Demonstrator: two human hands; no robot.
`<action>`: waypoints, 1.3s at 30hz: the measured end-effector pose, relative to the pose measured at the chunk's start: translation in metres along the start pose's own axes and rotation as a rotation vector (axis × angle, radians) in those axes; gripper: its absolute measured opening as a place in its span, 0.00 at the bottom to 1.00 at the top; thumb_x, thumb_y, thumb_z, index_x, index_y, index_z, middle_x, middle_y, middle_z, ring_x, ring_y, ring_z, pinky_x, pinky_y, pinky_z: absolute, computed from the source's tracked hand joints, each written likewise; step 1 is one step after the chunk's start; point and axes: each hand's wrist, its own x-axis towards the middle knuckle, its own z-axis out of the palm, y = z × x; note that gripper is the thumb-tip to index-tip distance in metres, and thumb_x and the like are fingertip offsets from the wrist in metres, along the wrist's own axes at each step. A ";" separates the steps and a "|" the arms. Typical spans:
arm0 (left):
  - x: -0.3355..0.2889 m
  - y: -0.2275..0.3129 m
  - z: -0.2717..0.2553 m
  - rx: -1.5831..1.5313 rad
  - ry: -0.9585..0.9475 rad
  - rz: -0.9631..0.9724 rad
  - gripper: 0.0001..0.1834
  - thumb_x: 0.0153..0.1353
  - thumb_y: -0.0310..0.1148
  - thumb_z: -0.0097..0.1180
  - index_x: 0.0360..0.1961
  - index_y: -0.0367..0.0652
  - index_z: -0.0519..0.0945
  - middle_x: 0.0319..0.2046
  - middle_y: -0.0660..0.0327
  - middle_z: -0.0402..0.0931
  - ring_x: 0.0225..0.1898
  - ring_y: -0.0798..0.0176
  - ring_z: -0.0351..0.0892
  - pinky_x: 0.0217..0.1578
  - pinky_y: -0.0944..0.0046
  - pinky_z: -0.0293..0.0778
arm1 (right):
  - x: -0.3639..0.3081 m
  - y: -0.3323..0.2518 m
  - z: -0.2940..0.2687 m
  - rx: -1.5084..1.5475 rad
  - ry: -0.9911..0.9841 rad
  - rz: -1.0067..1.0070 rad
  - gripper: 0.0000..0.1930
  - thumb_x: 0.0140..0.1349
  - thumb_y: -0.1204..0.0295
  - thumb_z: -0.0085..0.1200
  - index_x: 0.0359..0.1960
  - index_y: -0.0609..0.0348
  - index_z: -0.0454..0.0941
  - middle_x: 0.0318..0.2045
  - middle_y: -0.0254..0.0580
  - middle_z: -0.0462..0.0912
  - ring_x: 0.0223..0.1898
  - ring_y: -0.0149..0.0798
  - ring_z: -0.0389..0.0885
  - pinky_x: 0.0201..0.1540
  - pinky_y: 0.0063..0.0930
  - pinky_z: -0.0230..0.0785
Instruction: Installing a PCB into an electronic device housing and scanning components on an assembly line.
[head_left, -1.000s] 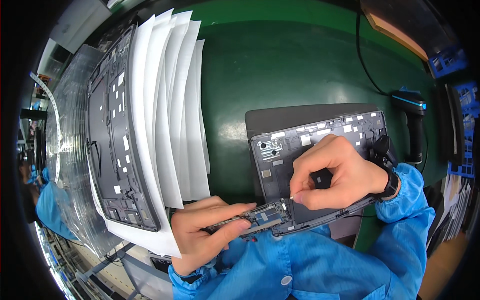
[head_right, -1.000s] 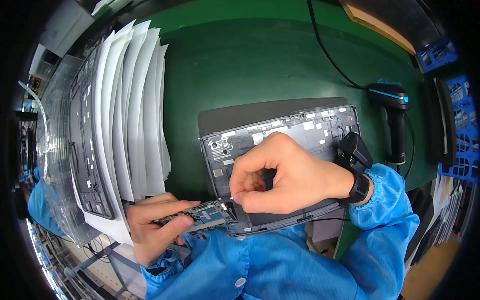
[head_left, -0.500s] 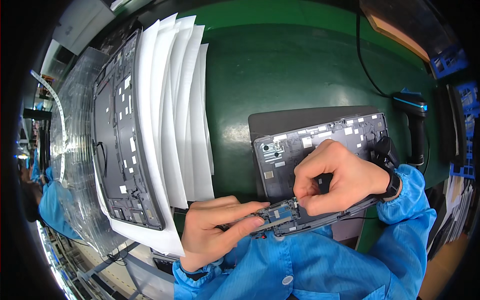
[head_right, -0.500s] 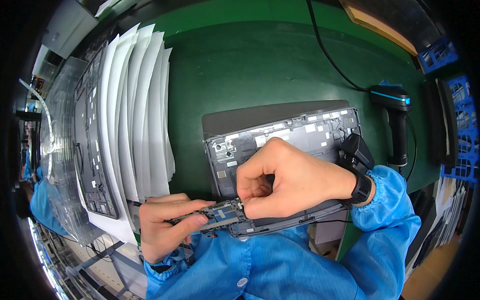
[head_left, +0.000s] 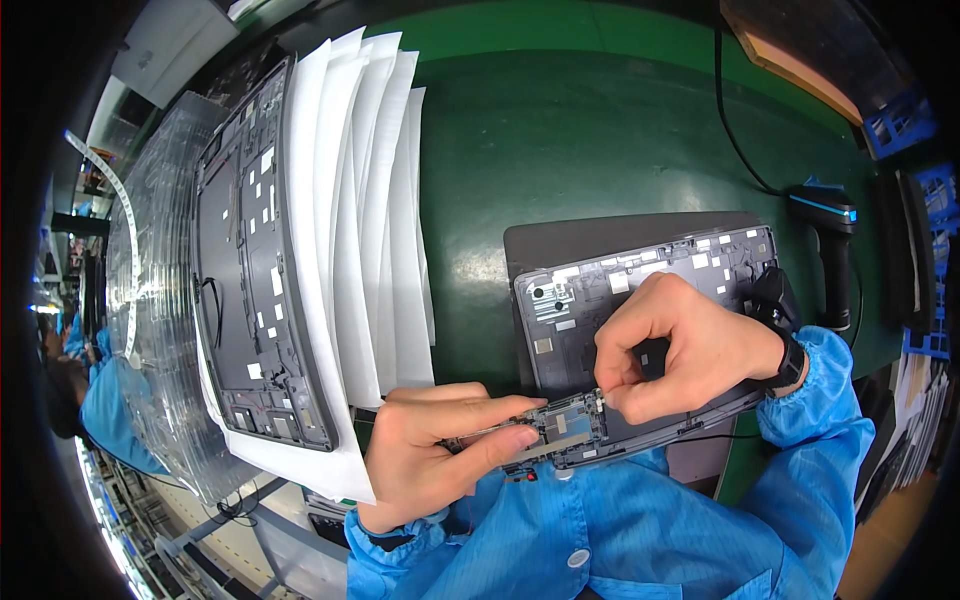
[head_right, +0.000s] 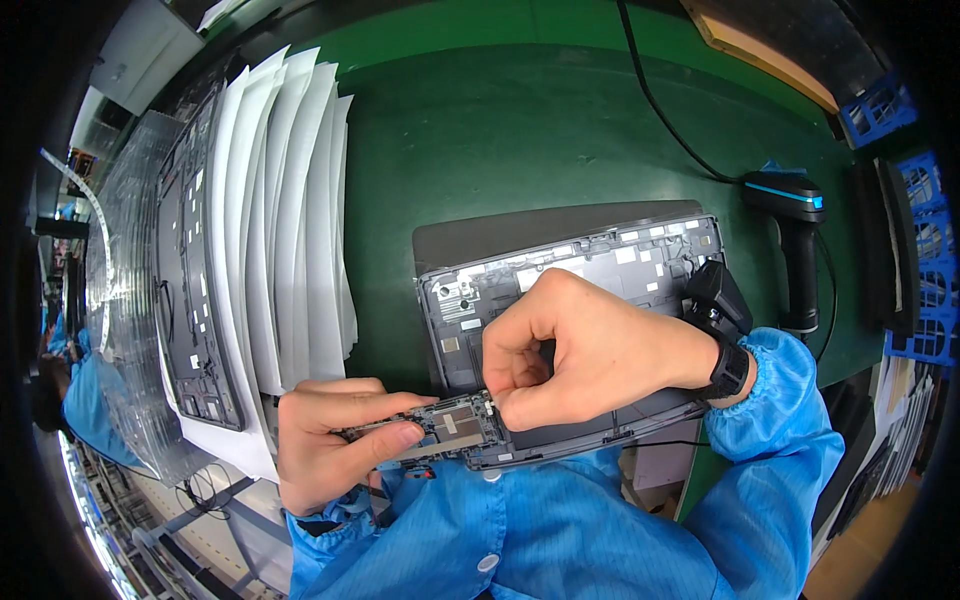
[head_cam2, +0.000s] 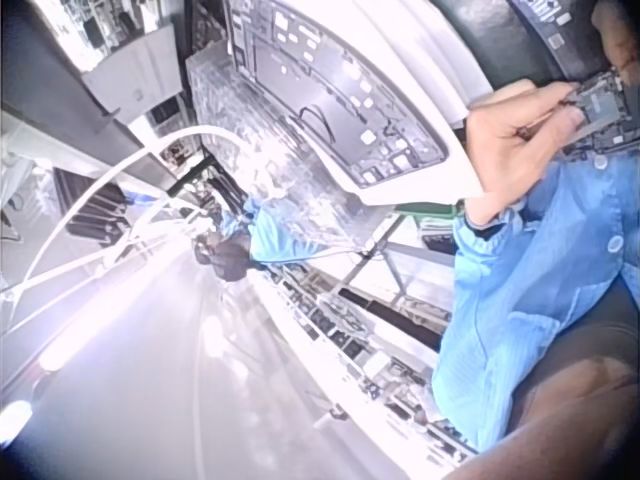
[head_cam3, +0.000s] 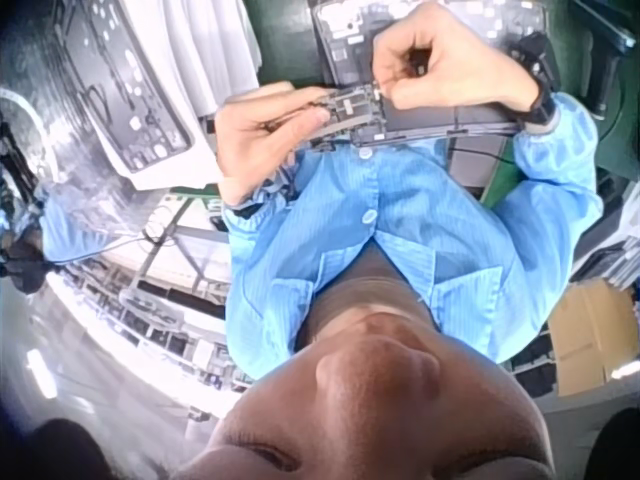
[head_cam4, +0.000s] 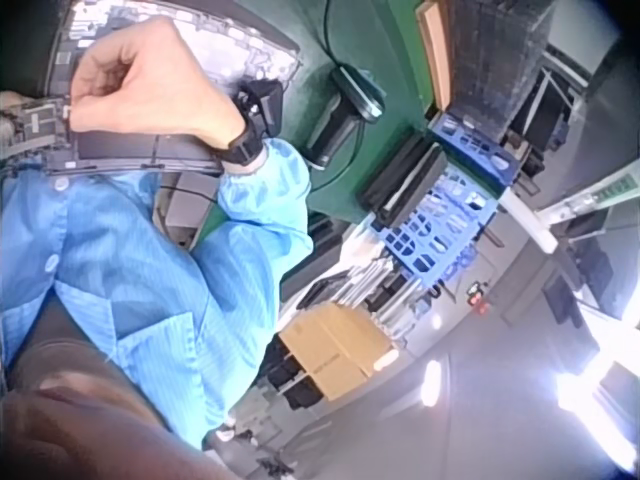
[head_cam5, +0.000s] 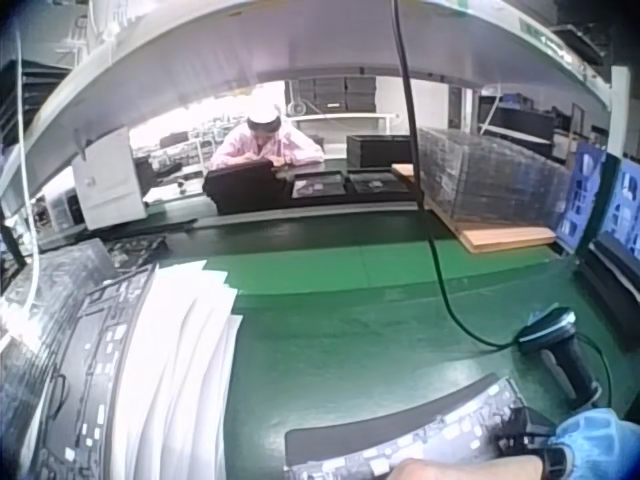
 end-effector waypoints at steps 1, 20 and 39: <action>0.001 0.001 0.000 -0.001 -0.002 0.001 0.11 0.60 0.24 0.65 0.44 0.32 0.86 0.22 0.59 0.79 0.16 0.75 0.75 0.14 0.75 0.65 | 0.000 0.000 -0.001 0.003 -0.003 0.009 0.03 0.51 0.78 0.62 0.24 0.65 0.81 0.18 0.33 0.80 0.21 0.22 0.75 0.24 0.21 0.65; 0.001 0.006 -0.006 0.031 -0.006 -0.024 0.11 0.60 0.23 0.65 0.44 0.31 0.86 0.22 0.57 0.80 0.15 0.74 0.75 0.14 0.74 0.65 | 0.001 -0.004 -0.002 0.007 -0.003 0.038 0.04 0.54 0.77 0.63 0.30 0.66 0.85 0.22 0.36 0.85 0.25 0.23 0.80 0.29 0.20 0.72; -0.007 0.007 0.046 -0.490 0.343 -0.168 0.18 0.70 0.26 0.52 0.59 0.29 0.74 0.40 0.51 0.83 0.31 0.67 0.84 0.27 0.69 0.78 | -0.001 -0.025 0.006 -0.151 0.545 -0.059 0.08 0.61 0.76 0.64 0.39 0.69 0.85 0.37 0.43 0.88 0.41 0.28 0.84 0.46 0.23 0.77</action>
